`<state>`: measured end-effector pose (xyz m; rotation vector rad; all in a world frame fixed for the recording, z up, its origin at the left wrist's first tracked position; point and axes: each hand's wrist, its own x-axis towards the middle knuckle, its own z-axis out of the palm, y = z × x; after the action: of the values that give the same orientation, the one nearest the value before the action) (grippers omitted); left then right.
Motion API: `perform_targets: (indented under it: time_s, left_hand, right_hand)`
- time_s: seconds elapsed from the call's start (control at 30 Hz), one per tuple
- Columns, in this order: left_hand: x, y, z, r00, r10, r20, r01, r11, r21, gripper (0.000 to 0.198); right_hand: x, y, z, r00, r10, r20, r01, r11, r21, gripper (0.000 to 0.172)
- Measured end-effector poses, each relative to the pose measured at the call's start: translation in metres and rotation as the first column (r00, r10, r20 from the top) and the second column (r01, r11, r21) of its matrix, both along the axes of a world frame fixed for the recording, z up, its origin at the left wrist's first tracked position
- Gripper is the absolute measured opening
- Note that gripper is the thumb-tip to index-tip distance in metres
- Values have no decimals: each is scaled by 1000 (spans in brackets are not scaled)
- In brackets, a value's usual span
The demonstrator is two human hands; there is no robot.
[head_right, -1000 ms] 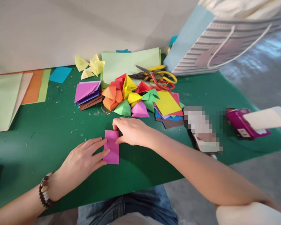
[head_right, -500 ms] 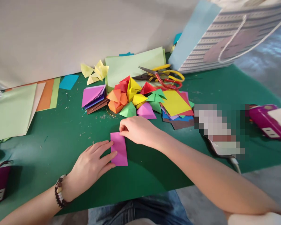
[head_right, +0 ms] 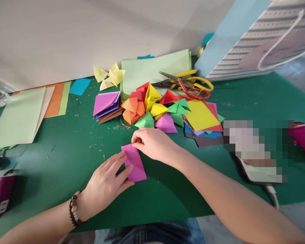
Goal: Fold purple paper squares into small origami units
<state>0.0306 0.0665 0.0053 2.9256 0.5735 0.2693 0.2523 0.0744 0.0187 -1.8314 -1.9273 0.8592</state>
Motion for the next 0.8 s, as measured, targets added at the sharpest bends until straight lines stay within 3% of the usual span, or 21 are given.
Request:
perform_targets:
  time_s: [0.1,0.23,0.43,0.8]
  left_hand:
    - [3,-1,1,1000,-1,1,1,1000,30,28]
    - [4,0,2,1000,-21,-11,21,999,43,26]
    - [5,2,1,999,-37,-16,37,999,34,23]
    - [5,1,2,998,-37,-49,39,999,23,23]
  right_hand:
    - [3,-5,4,991,-69,-113,69,998,-5,6]
    - [1,-32,1,950,-148,-275,150,989,-16,8]
    - [-8,-67,-18,952,-188,-242,195,981,6,7]
    - [-8,-55,-20,970,-221,-100,235,959,159,6]
